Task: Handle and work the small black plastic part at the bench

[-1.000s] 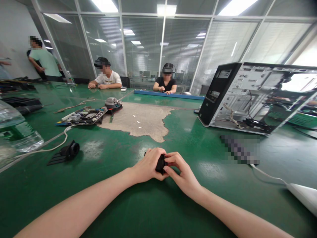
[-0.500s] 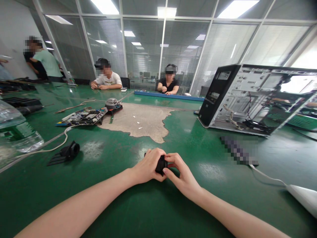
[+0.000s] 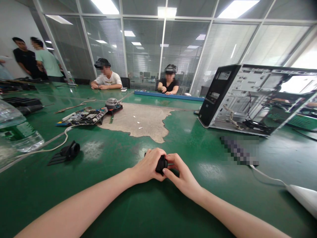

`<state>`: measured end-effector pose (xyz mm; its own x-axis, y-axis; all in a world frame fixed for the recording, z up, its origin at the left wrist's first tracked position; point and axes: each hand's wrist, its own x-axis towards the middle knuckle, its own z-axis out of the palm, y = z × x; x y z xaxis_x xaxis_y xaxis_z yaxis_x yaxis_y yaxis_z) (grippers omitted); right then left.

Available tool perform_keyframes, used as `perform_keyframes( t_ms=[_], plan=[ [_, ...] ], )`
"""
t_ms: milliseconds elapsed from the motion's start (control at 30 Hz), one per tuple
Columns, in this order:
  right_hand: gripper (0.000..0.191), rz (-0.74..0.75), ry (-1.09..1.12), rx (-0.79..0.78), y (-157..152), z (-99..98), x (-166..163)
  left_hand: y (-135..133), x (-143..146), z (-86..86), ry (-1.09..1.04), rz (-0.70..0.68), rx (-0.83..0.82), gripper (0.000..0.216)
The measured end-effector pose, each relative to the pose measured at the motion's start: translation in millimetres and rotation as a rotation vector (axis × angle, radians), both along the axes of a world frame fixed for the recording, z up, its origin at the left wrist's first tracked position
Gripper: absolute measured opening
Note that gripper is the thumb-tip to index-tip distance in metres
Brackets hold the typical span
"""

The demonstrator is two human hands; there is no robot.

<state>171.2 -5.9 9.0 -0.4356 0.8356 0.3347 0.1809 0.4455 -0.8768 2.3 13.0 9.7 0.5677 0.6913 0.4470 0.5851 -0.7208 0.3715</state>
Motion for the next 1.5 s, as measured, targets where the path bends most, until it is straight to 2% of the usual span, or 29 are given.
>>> perform_keyframes(
  t_ms=[100,233,367,600,767,867,1100,1167,1333,1400,1500],
  plan=[
    [0.014,-0.018,0.027,0.061,0.8,-0.5,-0.2,-0.1,0.4,0.2,-0.004,-0.001,-0.006,0.051],
    [0.019,-0.036,0.034,-0.077,1.6,1.4,-1.2,0.4,0.7,-0.7,-0.007,0.002,-0.015,0.054],
    [0.020,0.015,0.012,-0.174,0.5,2.4,-0.7,0.6,0.3,-1.4,-0.007,0.002,-0.014,0.052],
    [0.012,-0.008,0.066,0.009,1.4,-2.0,0.4,0.6,1.3,0.1,0.001,0.016,-0.022,0.053],
    [0.020,-0.025,0.043,-0.122,1.7,0.9,0.0,0.1,2.0,1.2,0.001,0.017,-0.033,0.053],
    [0.018,0.011,0.018,-0.143,0.7,1.8,0.9,0.4,1.8,0.4,-0.001,0.016,-0.027,0.052],
    [0.008,-0.029,0.039,0.050,1.0,0.2,1.0,1.2,1.4,-1.4,-0.009,0.014,-0.020,0.053],
    [0.010,-0.039,0.051,0.021,2.1,-0.3,0.1,1.1,1.4,-1.3,-0.010,0.013,-0.023,0.053],
    [0.021,0.014,0.036,-0.182,3.1,-0.6,-0.6,0.7,1.3,-0.9,-0.009,0.005,-0.008,0.051],
    [0.019,0.040,0.039,-0.177,2.5,-0.2,-0.1,0.7,1.1,-1.0,-0.005,0.005,-0.008,0.051],
    [0.017,0.016,0.052,-0.087,2.0,-0.2,0.4,1.1,0.9,-1.7,-0.002,0.009,-0.008,0.052]
  ],
)
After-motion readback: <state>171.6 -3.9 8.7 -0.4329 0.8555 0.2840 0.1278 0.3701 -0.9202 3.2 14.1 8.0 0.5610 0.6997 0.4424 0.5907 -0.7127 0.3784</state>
